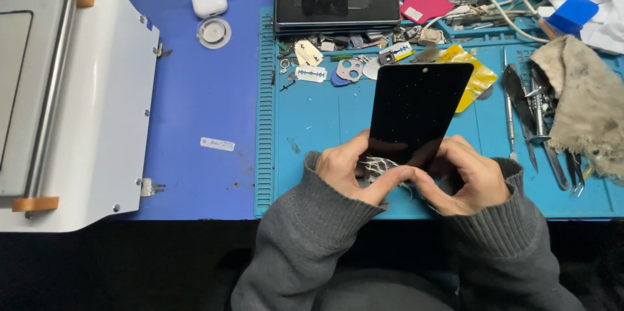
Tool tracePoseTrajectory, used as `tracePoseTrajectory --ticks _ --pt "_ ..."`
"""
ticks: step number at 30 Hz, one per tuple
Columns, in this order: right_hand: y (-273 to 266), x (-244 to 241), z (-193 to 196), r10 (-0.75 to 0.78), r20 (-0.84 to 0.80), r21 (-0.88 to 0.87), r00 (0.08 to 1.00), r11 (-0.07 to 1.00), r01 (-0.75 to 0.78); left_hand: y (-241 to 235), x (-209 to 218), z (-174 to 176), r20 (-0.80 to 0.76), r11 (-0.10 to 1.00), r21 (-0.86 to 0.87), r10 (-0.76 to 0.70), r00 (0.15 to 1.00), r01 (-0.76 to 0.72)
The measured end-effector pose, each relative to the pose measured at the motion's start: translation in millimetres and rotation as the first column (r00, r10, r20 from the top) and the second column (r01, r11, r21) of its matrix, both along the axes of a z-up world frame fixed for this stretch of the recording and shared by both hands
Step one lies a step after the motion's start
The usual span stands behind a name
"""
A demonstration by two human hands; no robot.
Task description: Inspecting and cleaning the bottom edge of a smartphone screen at a repair station.
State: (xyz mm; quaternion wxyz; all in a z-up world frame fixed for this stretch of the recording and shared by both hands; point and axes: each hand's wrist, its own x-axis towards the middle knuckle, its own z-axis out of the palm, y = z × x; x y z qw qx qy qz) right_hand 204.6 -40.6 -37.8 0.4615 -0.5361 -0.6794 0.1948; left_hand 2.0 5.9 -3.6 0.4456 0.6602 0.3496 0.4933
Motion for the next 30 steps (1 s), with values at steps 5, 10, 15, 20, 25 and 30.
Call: tracePoseTrajectory --ticks 5,10,15,20,25,30 --pt "-1 0 2 0.020 0.006 -0.006 1.000 1.000 -0.020 0 0 1 -0.073 0.994 0.102 0.031 0.997 -0.023" --pt "-3 -9 15 -0.016 -0.020 -0.030 1.000 0.999 0.016 5 0 -36 -0.124 0.990 0.137 0.047 0.991 -0.030" --pt "-4 -6 5 -0.108 -0.009 -0.057 0.994 0.993 0.107 2 -1 -38 -0.188 0.985 0.165 0.077 0.979 -0.046" --pt "0 -5 -3 -0.069 0.007 -0.023 0.998 0.997 0.069 2 -4 -24 -0.064 0.996 0.090 0.007 0.998 -0.001" --pt "-3 -2 -3 -0.038 0.003 -0.018 0.999 0.999 0.038 -2 -6 -14 -0.010 0.999 -0.053 0.007 1.000 -0.007" --pt "-1 -9 11 -0.032 -0.017 0.003 0.999 0.999 0.032 0 -7 -8 -0.008 0.999 -0.031 -0.012 1.000 0.012"
